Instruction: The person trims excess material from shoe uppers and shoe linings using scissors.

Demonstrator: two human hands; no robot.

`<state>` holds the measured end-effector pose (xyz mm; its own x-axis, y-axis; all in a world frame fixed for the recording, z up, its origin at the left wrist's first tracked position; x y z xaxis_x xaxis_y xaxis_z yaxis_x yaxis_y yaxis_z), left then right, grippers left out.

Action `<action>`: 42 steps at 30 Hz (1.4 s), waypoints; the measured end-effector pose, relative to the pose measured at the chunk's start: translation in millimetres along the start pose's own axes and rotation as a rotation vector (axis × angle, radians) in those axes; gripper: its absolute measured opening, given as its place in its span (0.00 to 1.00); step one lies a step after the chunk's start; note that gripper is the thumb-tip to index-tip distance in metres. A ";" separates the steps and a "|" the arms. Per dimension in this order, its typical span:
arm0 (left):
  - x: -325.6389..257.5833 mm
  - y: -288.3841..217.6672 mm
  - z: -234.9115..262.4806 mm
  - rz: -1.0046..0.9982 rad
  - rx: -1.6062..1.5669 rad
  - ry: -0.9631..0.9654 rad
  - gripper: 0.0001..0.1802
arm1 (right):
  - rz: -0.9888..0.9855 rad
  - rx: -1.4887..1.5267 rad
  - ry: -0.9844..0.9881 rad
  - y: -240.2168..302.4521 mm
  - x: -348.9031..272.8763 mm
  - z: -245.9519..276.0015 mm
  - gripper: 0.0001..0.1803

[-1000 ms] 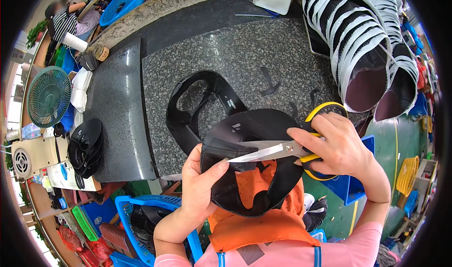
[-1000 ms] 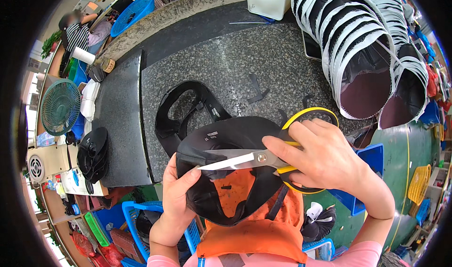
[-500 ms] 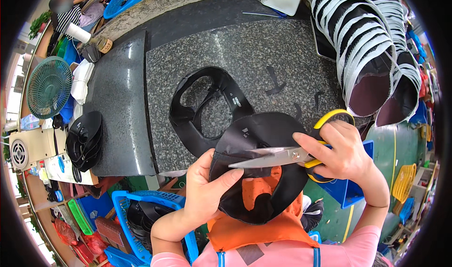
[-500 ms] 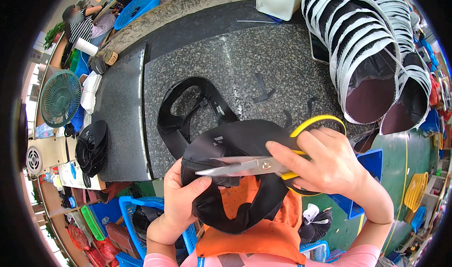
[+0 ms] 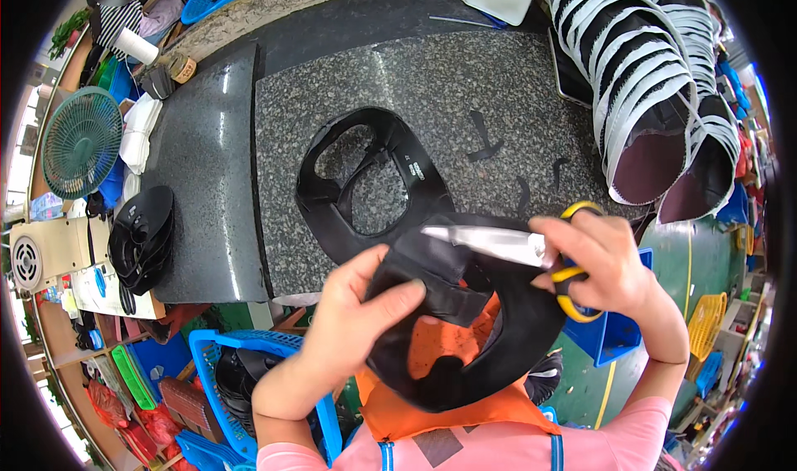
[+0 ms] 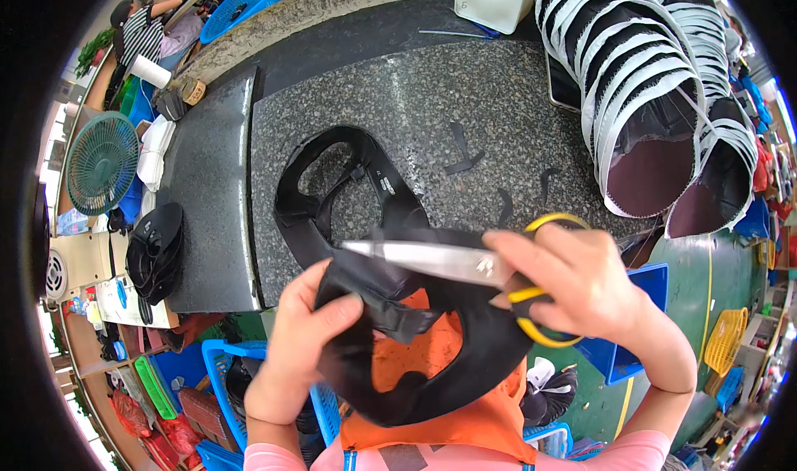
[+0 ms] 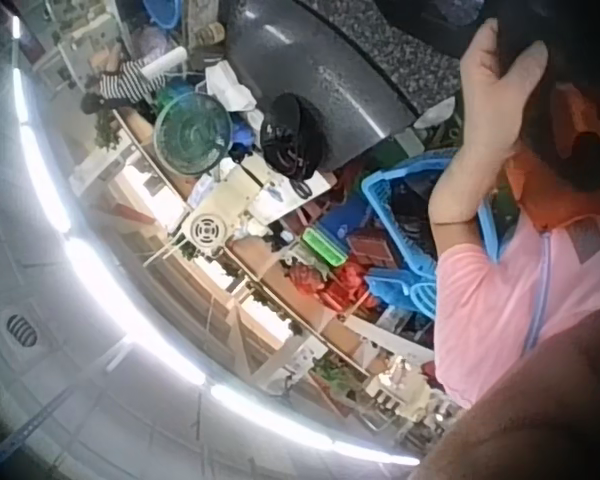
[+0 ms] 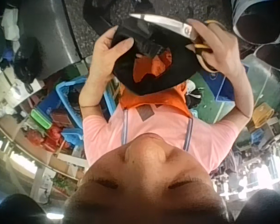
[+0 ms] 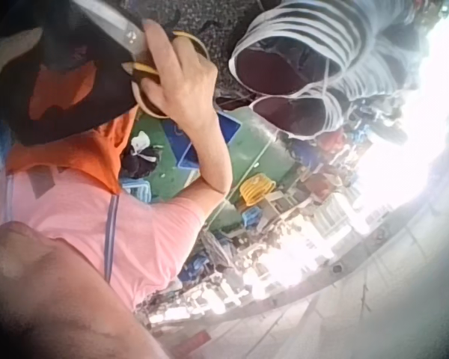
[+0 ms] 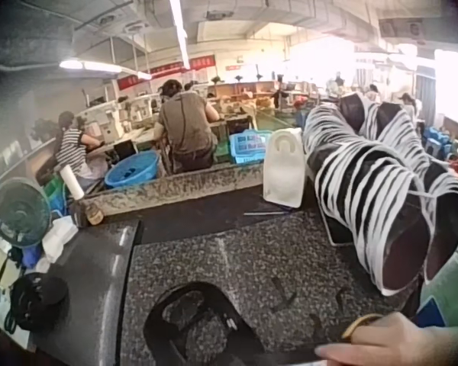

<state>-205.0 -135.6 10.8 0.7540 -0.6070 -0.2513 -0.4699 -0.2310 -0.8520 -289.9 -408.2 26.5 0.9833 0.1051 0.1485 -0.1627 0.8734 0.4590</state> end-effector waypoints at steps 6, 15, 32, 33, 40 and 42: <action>22.1 -9.0 21.7 0.175 0.008 0.262 0.15 | 0.349 -0.240 0.004 -1.4 10.2 22.8 0.21; 29.5 -10.2 14.7 0.289 0.048 0.417 0.13 | 0.386 -0.305 -0.055 1.2 12.6 24.8 0.24; 27.5 -10.7 17.9 0.113 0.138 0.252 0.13 | 0.181 -0.479 -0.030 27.1 -11.6 30.4 0.28; 26.1 -11.2 17.1 0.106 0.148 0.230 0.13 | 0.187 -0.480 -0.027 28.6 -12.9 29.6 0.28; 20.2 -20.3 3.0 0.146 0.164 0.196 0.15 | 0.145 -0.554 0.002 39.3 -19.6 37.8 0.25; 18.2 -20.0 1.7 0.127 0.105 0.175 0.15 | 0.144 -0.566 -0.010 40.9 -22.1 38.6 0.25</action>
Point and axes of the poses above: each hand's wrist, its own x-axis towards the middle knuckle, its own z-axis out of the back of the hand, y = z × x, the point moved 1 cm from there along x, towards the middle knuckle, and after that the axes turned 15 degrees about -z, right-handed, at the moved point
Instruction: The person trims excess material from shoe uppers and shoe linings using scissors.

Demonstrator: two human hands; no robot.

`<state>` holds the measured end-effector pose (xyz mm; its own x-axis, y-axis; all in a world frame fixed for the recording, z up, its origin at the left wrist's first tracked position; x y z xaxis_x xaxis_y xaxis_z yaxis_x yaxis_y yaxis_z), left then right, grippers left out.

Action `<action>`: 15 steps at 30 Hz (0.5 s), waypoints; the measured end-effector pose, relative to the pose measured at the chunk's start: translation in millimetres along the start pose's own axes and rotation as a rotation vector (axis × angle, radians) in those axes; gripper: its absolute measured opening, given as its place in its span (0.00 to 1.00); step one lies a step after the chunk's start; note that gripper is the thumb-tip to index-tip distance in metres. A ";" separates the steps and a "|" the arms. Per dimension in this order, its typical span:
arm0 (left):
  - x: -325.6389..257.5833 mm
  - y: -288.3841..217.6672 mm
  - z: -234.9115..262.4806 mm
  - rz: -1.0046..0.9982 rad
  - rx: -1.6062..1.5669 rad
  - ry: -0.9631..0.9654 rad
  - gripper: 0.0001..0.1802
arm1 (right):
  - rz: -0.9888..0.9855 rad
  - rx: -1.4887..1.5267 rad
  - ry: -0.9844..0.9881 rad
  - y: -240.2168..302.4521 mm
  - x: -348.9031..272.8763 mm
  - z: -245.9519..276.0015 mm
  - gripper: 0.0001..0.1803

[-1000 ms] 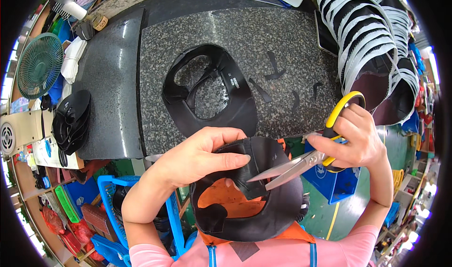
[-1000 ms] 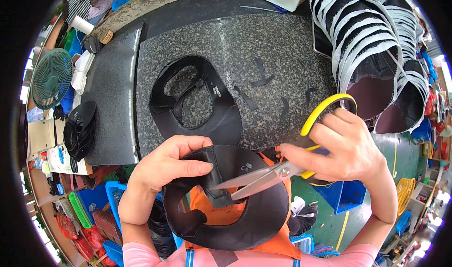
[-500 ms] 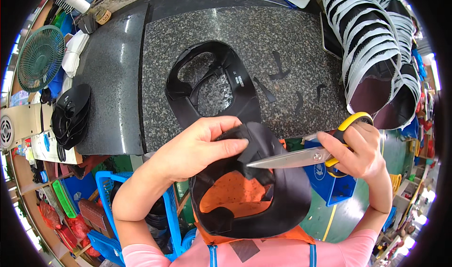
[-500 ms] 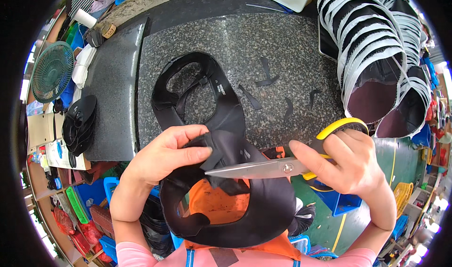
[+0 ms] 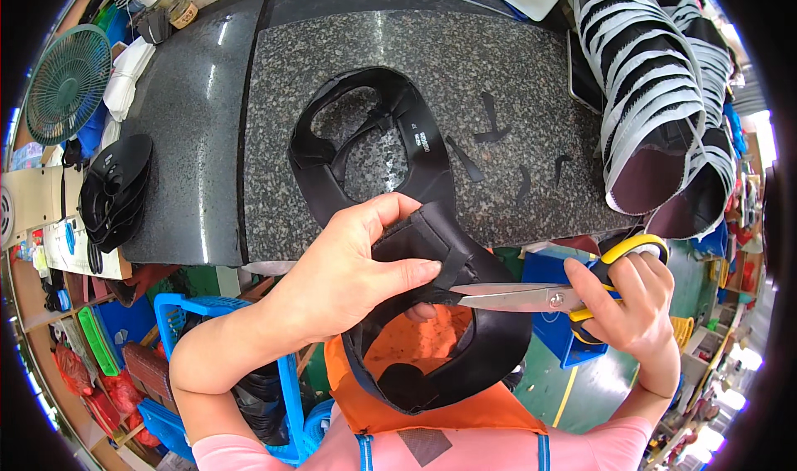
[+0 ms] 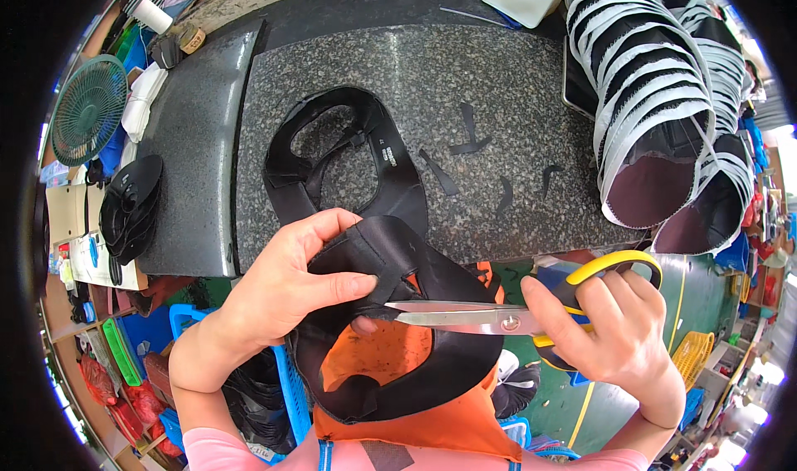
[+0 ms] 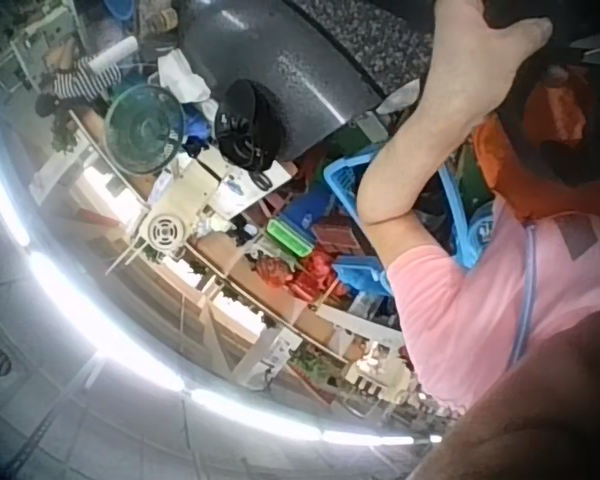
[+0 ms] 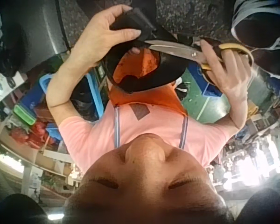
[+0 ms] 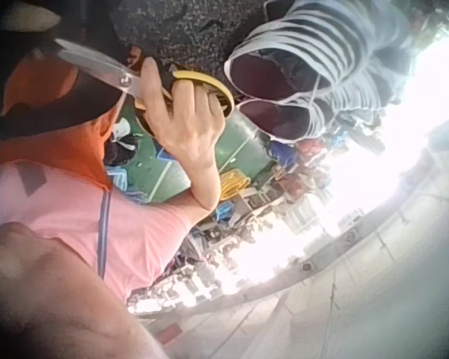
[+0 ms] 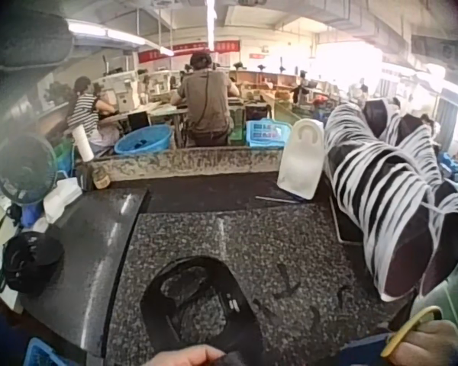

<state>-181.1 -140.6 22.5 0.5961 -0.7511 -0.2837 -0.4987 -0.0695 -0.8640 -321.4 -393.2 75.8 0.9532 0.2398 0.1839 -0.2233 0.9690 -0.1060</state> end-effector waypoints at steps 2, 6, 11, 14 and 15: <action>0.0 -0.1 -1.0 0.008 -0.023 -0.006 0.15 | -0.007 -0.013 -0.008 0.6 -1.7 0.4 0.24; -0.6 3.9 0.8 0.010 -0.070 -0.004 0.15 | -0.006 -0.018 -0.024 1.8 -4.8 -2.0 0.25; -0.5 -0.1 -1.8 0.017 -0.086 -0.005 0.15 | -0.029 0.033 -0.031 -0.4 -9.8 -6.5 0.25; -0.6 0.5 -1.4 0.022 -0.102 -0.008 0.15 | -0.011 0.021 -0.049 -0.9 -9.4 -6.3 0.25; -1.0 1.0 -1.3 0.025 -0.117 -0.005 0.15 | -0.001 0.004 -0.064 -0.6 -7.9 -5.5 0.26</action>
Point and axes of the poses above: each hand's wrist, its own x-axis towards the middle knuckle, its own z-axis out of the back of the hand, y = z × x, the point moved 1 cm from there along x, towards the middle knuckle, and after that the axes turned 15 degrees about -z, right-handed, at the moved point
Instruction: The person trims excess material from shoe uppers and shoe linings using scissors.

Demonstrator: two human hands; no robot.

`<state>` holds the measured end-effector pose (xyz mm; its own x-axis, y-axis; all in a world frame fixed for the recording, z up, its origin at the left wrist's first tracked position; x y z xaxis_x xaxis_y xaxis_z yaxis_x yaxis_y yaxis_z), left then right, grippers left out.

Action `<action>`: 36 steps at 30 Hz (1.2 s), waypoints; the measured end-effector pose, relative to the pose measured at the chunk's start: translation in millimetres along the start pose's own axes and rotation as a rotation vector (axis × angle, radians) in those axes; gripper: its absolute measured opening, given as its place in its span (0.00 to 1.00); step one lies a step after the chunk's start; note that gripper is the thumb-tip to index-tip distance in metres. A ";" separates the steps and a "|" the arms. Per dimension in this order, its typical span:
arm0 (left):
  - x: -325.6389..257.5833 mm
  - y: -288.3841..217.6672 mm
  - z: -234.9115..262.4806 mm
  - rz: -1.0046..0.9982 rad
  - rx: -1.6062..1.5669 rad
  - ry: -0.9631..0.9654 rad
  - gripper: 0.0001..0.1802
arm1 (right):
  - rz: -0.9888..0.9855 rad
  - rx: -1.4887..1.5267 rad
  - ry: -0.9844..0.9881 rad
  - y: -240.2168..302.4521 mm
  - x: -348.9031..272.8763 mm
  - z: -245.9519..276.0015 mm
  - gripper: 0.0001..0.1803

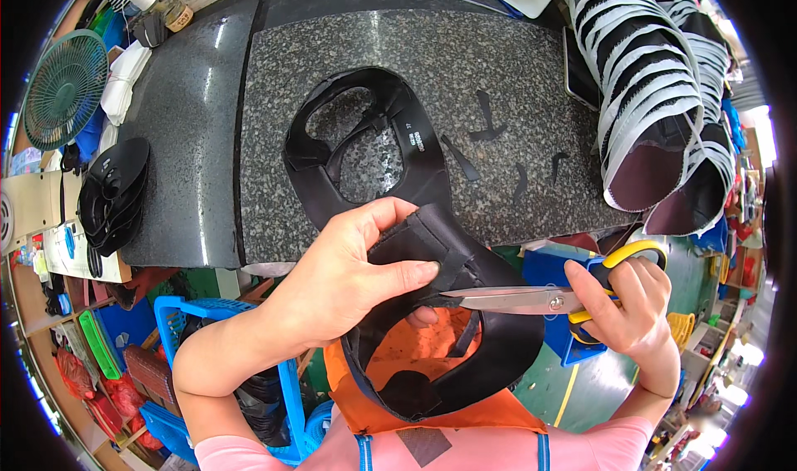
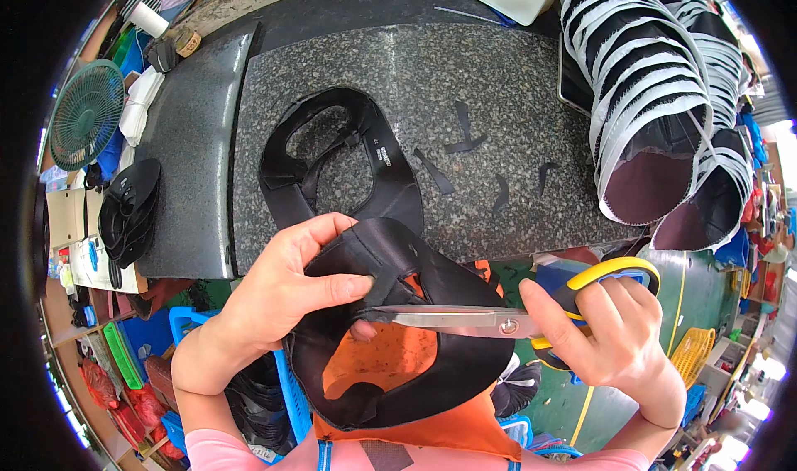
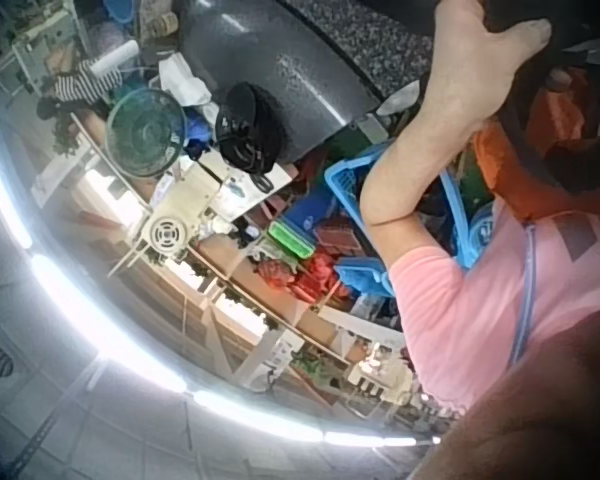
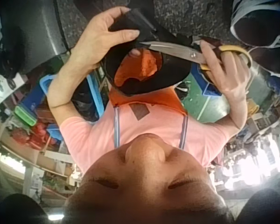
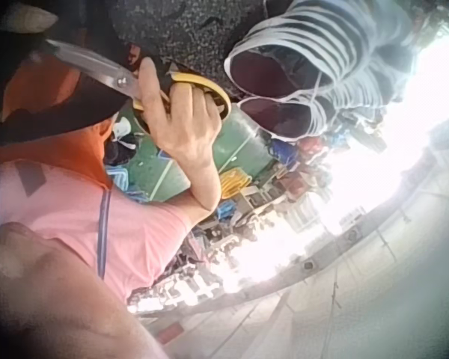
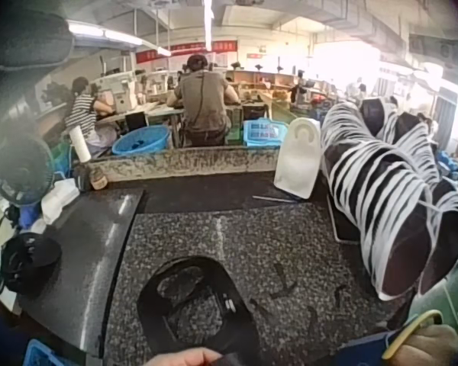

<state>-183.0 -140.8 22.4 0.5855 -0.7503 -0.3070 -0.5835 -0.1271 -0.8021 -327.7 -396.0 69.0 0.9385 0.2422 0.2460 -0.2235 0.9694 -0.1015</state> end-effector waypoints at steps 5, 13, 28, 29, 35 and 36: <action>0.9 1.6 -5.1 -0.010 0.039 0.020 0.15 | 0.032 0.025 -0.041 -1.1 4.8 -2.7 0.28; 3.0 0.4 -6.4 0.051 0.088 0.090 0.18 | 0.097 0.054 0.020 -6.1 13.9 2.8 0.30; 11.3 -7.0 -8.1 0.170 0.096 0.253 0.12 | 0.229 0.144 0.084 -19.9 31.0 3.4 0.32; 12.6 -8.8 -7.4 0.201 0.102 0.280 0.15 | 0.232 0.144 0.085 -21.0 29.6 3.1 0.32; 15.8 -5.6 -1.7 0.212 0.119 0.311 0.17 | 0.160 0.194 0.199 -17.3 37.2 8.3 0.31; 16.1 -3.7 -0.7 0.194 0.136 0.325 0.17 | 0.165 0.181 0.181 -18.6 39.7 9.6 0.30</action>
Point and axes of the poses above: each hand's wrist, its own x-axis towards the middle knuckle, its own z-axis out of the back of the hand, y = z × x, the point moved 1 cm from there along x, towards the middle knuckle, and after that the axes turned 15 degrees about -z, right-handed, at the moved point
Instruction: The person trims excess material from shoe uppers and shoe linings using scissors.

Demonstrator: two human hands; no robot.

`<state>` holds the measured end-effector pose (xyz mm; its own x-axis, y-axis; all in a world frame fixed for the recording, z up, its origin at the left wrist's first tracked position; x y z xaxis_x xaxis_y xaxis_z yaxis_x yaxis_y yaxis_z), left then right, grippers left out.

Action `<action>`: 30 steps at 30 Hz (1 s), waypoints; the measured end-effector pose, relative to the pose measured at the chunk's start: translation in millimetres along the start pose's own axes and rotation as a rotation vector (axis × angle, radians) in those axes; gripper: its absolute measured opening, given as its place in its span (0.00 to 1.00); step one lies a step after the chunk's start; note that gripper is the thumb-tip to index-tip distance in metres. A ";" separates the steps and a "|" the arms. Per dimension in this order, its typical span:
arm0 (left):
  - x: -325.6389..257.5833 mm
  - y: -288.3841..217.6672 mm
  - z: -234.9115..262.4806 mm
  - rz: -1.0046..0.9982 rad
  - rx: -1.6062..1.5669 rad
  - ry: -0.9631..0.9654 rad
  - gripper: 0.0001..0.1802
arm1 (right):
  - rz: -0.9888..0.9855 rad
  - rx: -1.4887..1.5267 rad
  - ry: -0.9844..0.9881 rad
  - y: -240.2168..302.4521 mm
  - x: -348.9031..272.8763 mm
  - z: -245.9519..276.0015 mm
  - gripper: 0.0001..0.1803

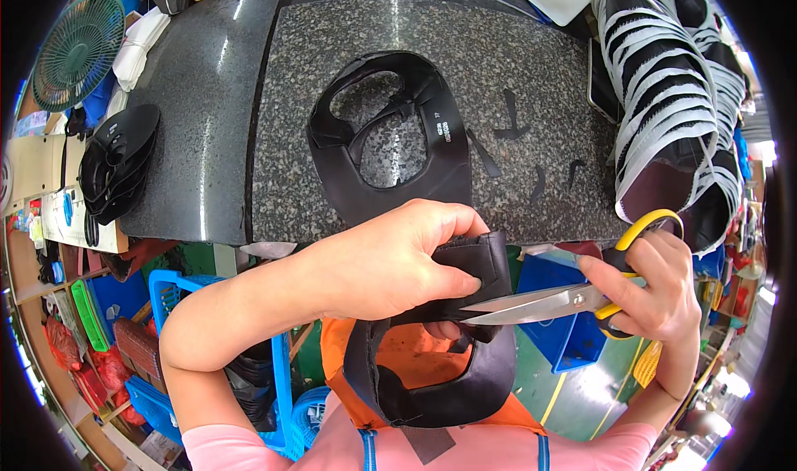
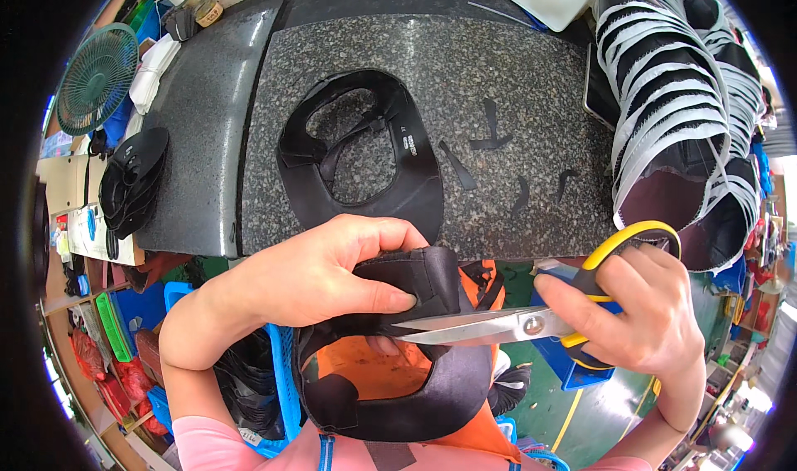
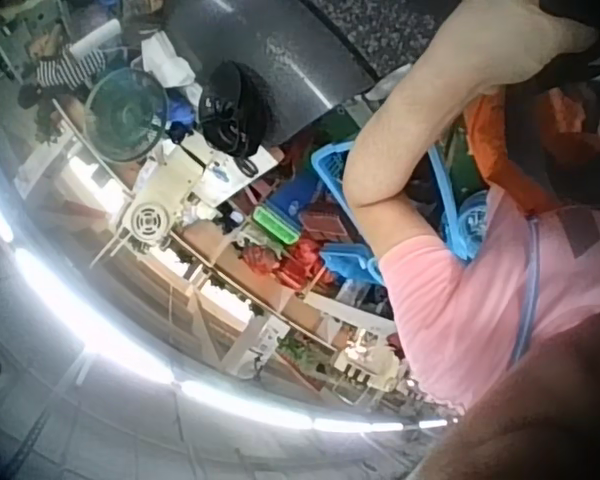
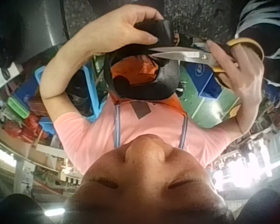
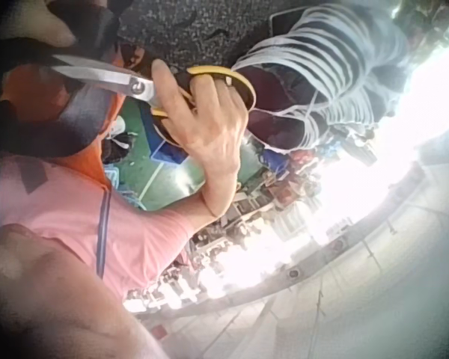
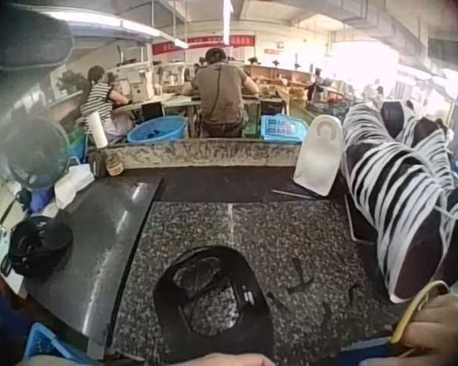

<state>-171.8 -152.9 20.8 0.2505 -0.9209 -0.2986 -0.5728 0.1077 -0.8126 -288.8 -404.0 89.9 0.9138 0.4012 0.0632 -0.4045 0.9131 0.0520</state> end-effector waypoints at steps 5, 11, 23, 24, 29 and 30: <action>2.5 10.0 -3.3 -0.069 -0.008 0.001 0.13 | 0.033 0.013 -0.026 -2.8 -1.7 -1.4 0.32; 3.6 3.5 -0.9 -0.021 0.141 0.076 0.16 | 0.077 -0.059 -0.066 0.1 6.5 4.2 0.29; 2.6 0.9 -3.2 -0.022 0.139 0.077 0.16 | 0.061 -0.095 -0.051 6.4 4.2 4.7 0.30; 2.8 0.4 -3.4 0.002 0.117 0.078 0.16 | 0.054 -0.087 -0.046 7.2 4.2 3.6 0.30; 4.2 4.9 -2.9 -0.032 0.130 0.091 0.16 | 0.074 -0.060 -0.055 6.8 2.7 -0.9 0.29; 4.0 5.6 -2.6 -0.026 0.135 0.089 0.16 | 0.106 -0.052 -0.097 5.3 3.4 -3.3 0.29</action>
<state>-176.0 -156.9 16.3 0.1908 -0.9529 -0.2358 -0.4554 0.1268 -0.8812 -287.7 -397.6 87.1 0.8570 0.4893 0.1615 -0.4941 0.8693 -0.0118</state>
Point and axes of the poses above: each hand's wrist, its own x-axis towards the middle knuckle, its own z-axis out of the back of the hand, y = z × x, the point moved 1 cm from there along x, towards the middle knuckle, and after that the axes turned 15 degrees about -z, right-handed, at the moved point
